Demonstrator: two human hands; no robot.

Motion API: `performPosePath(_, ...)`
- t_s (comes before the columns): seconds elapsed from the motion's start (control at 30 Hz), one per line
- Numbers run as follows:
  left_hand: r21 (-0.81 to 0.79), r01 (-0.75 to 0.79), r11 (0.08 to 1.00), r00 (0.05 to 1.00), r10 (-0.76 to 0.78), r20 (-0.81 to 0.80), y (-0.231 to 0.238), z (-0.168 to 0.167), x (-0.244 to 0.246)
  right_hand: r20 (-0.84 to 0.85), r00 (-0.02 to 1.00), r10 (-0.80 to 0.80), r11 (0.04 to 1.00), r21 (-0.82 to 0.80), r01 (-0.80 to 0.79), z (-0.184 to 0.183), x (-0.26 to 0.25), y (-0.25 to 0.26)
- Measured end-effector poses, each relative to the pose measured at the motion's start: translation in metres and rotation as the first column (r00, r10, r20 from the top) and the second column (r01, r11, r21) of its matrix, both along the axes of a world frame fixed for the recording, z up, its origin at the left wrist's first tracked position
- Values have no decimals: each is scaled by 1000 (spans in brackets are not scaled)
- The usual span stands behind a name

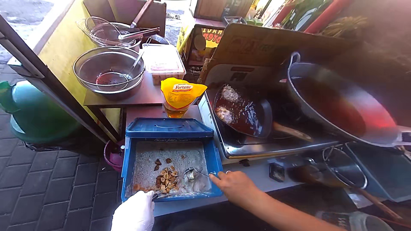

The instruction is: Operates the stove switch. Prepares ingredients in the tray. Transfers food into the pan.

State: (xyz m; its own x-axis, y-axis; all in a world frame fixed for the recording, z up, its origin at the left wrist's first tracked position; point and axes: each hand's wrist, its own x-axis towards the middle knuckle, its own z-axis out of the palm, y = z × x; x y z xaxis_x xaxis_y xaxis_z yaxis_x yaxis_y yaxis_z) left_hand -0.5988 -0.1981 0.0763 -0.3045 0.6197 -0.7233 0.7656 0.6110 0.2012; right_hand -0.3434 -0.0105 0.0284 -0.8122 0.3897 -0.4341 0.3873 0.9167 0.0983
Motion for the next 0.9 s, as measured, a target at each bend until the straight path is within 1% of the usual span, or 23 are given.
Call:
performPosePath(0.07, 84, 41, 996, 996, -34, -82, -13, -25, -3, 58, 997, -50, 998, -27, 51, -7, -11, -11)
performPosePath(0.13, 93, 47, 995, 993, -36, -110, -18, -40, -8, 66, 996, -55, 997, -42, 58, -15, -14, -20)
performPosePath(0.2, 71, 25, 997, 994, -17, -111, -16, -39, -10, -22, 1000, 16, 1000, -9, -17, -23, -10, -24)
performPosePath(0.27, 43, -22, 999, 998, 24, -56, -11, -24, -9, -84, 994, 75, 997, 13, -74, -28, -5, -23)
performPosePath(0.33, 17, -24, 1000, 999, 25, -41, -7, -12, -8, -58, 997, 55, 998, -1, -55, -31, 0, -17)
performPosePath(0.4, 29, -18, 999, 998, 20, -55, -11, -16, -9, 20, 1000, 10, 999, -48, -9, -31, 4, -12)
performPosePath(0.5, 99, -11, 995, 992, 23, -121, -23, -34, -11, 168, 986, -19, 989, -143, 44, -18, 6, -8)
performPosePath(0.6, 132, -23, 991, 993, 37, -109, -31, -35, -12, 236, 971, -40, 969, -230, 95, 0, 10, -4)
performPosePath(0.73, 201, -31, 979, 993, 52, -103, -43, -42, -10, 177, 983, -56, 934, -338, 114, 14, 27, 10)
performPosePath(0.8, 189, -57, 980, 993, 75, -90, -44, -45, -10, 142, 985, -100, 903, -402, 150, 21, 37, 25)
performPosePath(0.9, 204, -69, 977, 994, 86, -72, -42, -47, -11, 75, 980, -182, 882, -429, 197, 35, 46, 43)
